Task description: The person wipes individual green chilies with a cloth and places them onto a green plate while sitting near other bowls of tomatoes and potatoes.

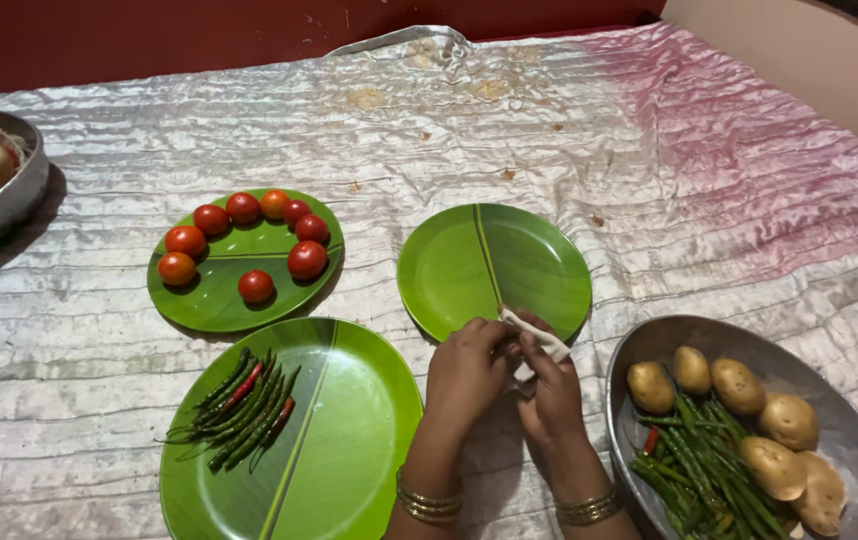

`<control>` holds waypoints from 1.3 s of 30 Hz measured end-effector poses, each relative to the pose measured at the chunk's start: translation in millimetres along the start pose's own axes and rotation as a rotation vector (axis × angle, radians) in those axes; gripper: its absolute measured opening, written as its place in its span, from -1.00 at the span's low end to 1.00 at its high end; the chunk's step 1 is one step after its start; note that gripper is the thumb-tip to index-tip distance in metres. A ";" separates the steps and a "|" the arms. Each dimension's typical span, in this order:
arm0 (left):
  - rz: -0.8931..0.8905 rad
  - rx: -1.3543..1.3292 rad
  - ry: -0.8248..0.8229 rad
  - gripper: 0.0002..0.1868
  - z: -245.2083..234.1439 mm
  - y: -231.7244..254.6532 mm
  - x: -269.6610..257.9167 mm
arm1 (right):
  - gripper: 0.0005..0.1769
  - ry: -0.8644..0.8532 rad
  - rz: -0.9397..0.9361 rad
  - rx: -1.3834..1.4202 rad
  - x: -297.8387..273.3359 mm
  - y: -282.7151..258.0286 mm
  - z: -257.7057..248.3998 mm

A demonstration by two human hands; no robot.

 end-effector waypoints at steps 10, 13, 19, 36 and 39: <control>-0.249 -0.312 0.092 -0.78 -31.1 -9.5 0.3 | -0.64 -0.010 0.000 -0.022 2.6 -0.2 -4.4; -0.291 -0.387 0.063 -0.75 -27.0 -13.8 -0.9 | -0.59 0.049 0.021 -0.119 -7.4 -5.0 0.6; -0.391 -0.210 -0.055 -0.68 -17.9 -23.2 -3.7 | -0.65 0.036 -0.070 -0.240 -16.9 -20.8 16.6; -0.134 -0.118 0.122 -0.79 -29.0 -0.2 -0.8 | -0.76 0.057 0.069 -0.047 0.0 10.3 -9.5; -0.060 -0.080 0.120 -0.82 -24.8 8.6 -3.6 | -0.76 -0.008 0.026 0.003 -1.2 5.8 1.1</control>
Point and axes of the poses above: each hand's wrist, its own x-axis towards the middle knuckle, its own z-axis out of the palm, y = z × x, the point moved 10 cm from there along x, towards the middle knuckle, and after that the axes turned 11 degrees about -x, right-handed, at the moved point
